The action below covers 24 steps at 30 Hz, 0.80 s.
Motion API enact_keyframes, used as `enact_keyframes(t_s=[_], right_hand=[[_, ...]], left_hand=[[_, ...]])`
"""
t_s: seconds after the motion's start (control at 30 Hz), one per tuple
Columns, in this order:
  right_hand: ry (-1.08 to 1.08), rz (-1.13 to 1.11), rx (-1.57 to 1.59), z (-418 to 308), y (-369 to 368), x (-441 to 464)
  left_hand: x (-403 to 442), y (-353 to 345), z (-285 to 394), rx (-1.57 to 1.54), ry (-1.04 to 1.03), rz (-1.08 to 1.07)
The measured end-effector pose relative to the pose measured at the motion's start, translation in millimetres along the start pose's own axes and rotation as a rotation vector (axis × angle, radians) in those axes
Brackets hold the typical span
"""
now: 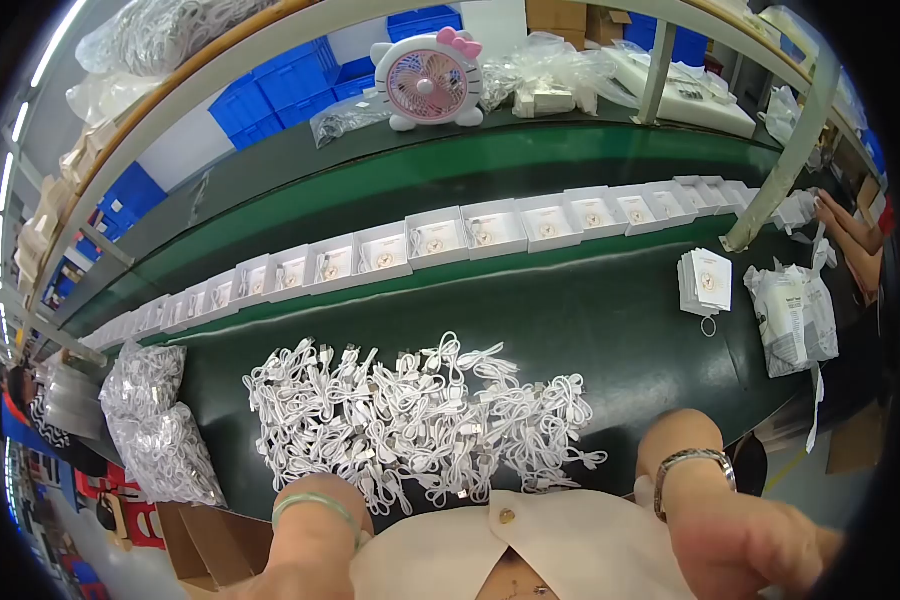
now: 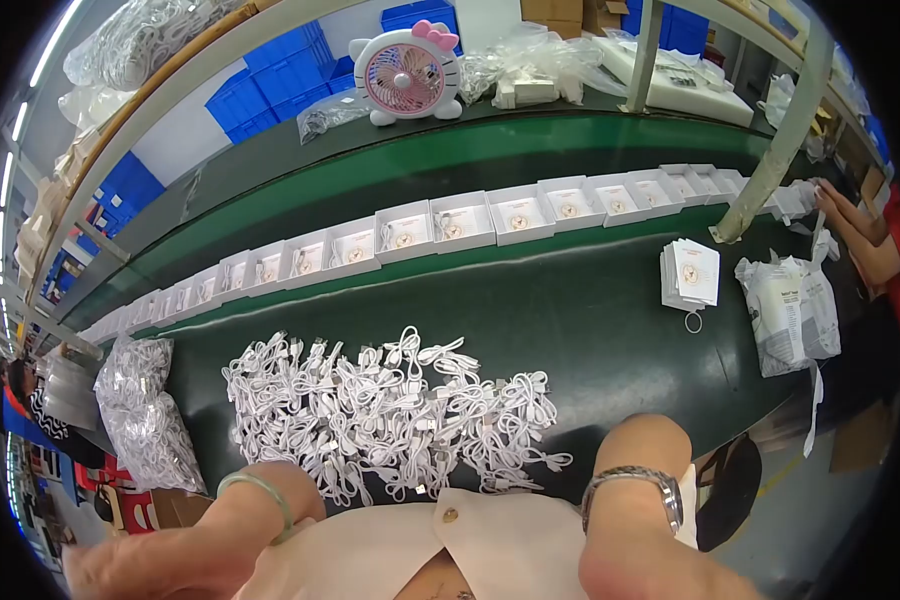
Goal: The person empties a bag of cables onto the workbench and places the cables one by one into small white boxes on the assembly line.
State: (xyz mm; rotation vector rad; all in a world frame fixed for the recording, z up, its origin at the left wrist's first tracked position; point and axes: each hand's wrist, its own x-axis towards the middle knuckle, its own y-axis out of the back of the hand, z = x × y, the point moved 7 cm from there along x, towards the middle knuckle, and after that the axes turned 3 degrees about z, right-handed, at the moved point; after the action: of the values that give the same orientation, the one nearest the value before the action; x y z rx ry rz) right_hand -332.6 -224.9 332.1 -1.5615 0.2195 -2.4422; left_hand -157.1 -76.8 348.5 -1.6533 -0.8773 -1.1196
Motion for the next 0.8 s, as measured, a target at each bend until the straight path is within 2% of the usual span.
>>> enact_keyframes(t_s=[0.03,0.07,0.1,0.17,0.2,0.23,0.27,0.3,0.33,0.37,0.4,0.43,0.47,0.5,0.63,0.7,0.77,0.8], right_hand=[[-0.074,-0.128,0.139,-1.0,-4.9,0.6],[0.105,-0.167,0.021,-11.2,-4.7,-3.3],[0.114,-0.169,0.027,-20.7,2.2,-5.8],[0.014,-0.217,-0.333,-30.4,13.8,-8.8],[0.184,0.037,-0.377,-43.0,29.0,-15.3],[-0.121,0.136,-0.516,-27.9,46.6,-23.2],[-0.44,0.192,-0.642,-13.5,63.4,-38.0],[-0.644,0.149,-0.75,13.7,82.4,-51.1],[-0.857,-0.173,-0.991,30.8,104.2,-75.9],[-1.015,-0.268,-1.18,48.6,117.8,-101.2],[-1.155,-0.412,-1.18,66.1,132.4,-134.0],[-1.417,-0.548,-1.09,72.9,149.3,-173.3],[-1.278,-0.81,-1.071,71.6,156.9,-205.6],[-1.379,-0.894,-1.081,70.4,162.5,-230.8],[-1.552,-1.11,-1.059,60.1,177.0,-302.0],[-1.487,-1.182,-1.094,58.6,184.8,-307.1],[-1.547,-1.087,-1.096,53.9,196.2,-302.5],[-1.547,-1.08,-1.101,50.4,202.5,-300.8]], left_hand=[[-1.4,-0.6,14.2,-0.072,-0.171,-0.057],[-7.4,-1.7,39.2,0.025,-0.402,-0.148],[-7.8,4.5,55.9,0.024,-0.404,-0.159],[-6.3,17.0,27.0,0.319,0.326,-0.207],[-16.7,32.9,25.7,0.472,0.285,0.049],[-27.9,49.3,22.0,0.621,0.234,0.305],[-41.4,76.4,9.4,0.787,0.47,0.27],[-57.9,102.5,-2.8,0.985,0.72,0.168],[-76.3,127.3,-12.8,1.154,0.949,0.009],[-100.4,154.7,-27.5,1.296,1.139,-0.132],[-126.4,177.0,-33.7,1.42,1.217,-0.338],[-154.8,199.1,-32.9,1.549,1.315,-0.42],[-172.4,208.9,-34.2,1.666,1.289,-0.606],[-192.5,221.4,-34.9,1.675,1.437,-0.578],[-240.8,243.7,-38.8,1.719,1.372,-0.703],[-243.0,249.3,-46.3,1.701,1.315,-0.754],[-247.8,261.1,-45.7,1.525,1.628,-0.433],[-250.9,267.6,-43.4,1.389,1.709,-0.245]])
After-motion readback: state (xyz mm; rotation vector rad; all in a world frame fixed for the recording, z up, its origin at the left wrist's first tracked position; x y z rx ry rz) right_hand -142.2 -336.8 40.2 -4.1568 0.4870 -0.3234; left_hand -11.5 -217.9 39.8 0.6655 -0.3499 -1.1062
